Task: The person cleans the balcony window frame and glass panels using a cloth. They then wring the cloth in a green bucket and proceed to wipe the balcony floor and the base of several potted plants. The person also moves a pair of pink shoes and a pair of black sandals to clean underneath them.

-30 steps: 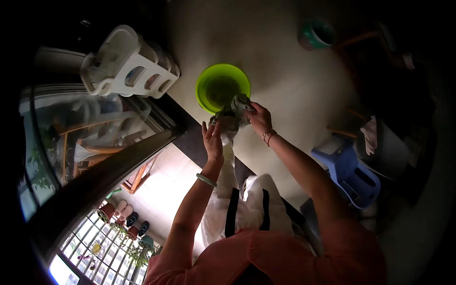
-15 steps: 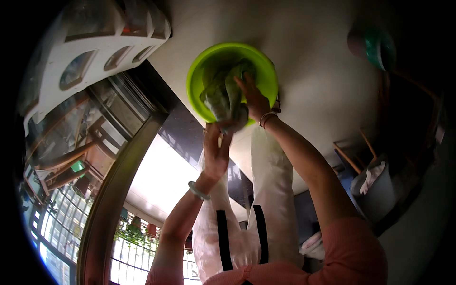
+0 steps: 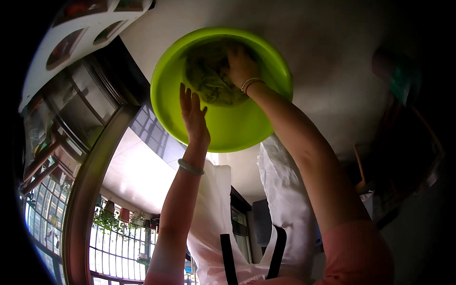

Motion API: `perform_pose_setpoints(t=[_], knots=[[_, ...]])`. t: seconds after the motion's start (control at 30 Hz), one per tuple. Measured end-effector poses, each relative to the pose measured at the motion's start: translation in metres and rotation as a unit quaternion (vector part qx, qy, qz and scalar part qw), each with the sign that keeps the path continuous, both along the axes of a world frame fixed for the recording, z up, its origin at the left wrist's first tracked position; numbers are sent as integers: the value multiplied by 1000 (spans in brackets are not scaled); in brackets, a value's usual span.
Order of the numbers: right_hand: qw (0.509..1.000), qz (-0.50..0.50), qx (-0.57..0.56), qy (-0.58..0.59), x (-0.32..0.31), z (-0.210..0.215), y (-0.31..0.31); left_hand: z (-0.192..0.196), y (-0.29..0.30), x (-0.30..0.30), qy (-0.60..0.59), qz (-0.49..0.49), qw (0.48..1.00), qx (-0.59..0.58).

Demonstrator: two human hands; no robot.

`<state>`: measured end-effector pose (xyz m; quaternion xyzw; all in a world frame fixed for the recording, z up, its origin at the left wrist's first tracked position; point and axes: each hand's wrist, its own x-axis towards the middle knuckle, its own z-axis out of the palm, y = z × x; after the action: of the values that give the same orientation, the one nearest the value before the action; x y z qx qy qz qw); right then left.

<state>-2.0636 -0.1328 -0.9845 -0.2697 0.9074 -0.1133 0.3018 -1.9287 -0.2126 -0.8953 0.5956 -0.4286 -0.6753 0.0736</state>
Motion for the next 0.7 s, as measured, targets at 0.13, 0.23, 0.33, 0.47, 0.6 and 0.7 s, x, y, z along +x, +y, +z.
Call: perform_pose_setpoints(t=[0.13, 0.23, 0.33, 0.47, 0.6, 0.7], knots=[[982, 128, 124, -62, 10, -32, -14, -14, 12, -21, -68, 12, 985, 159], [992, 66, 71, -86, 22, -76, 8, -26, 22, -22, -35, 11, 975, 219], [977, -54, 97, -180, 20, -65, -3, -34, 20, -21, -24, 24, 968, 250], [985, -45, -95, -133, 41, -12, 23, -47, 7, -38, 16, 63, 962, 267], [946, -52, -265, -181, 56, 133, 14, -82, -22, -19, 196, 141, 870, 429], [945, -6, -248, -212, 65, 180, 14, -35, -23, -22, 216, 99, 887, 397]])
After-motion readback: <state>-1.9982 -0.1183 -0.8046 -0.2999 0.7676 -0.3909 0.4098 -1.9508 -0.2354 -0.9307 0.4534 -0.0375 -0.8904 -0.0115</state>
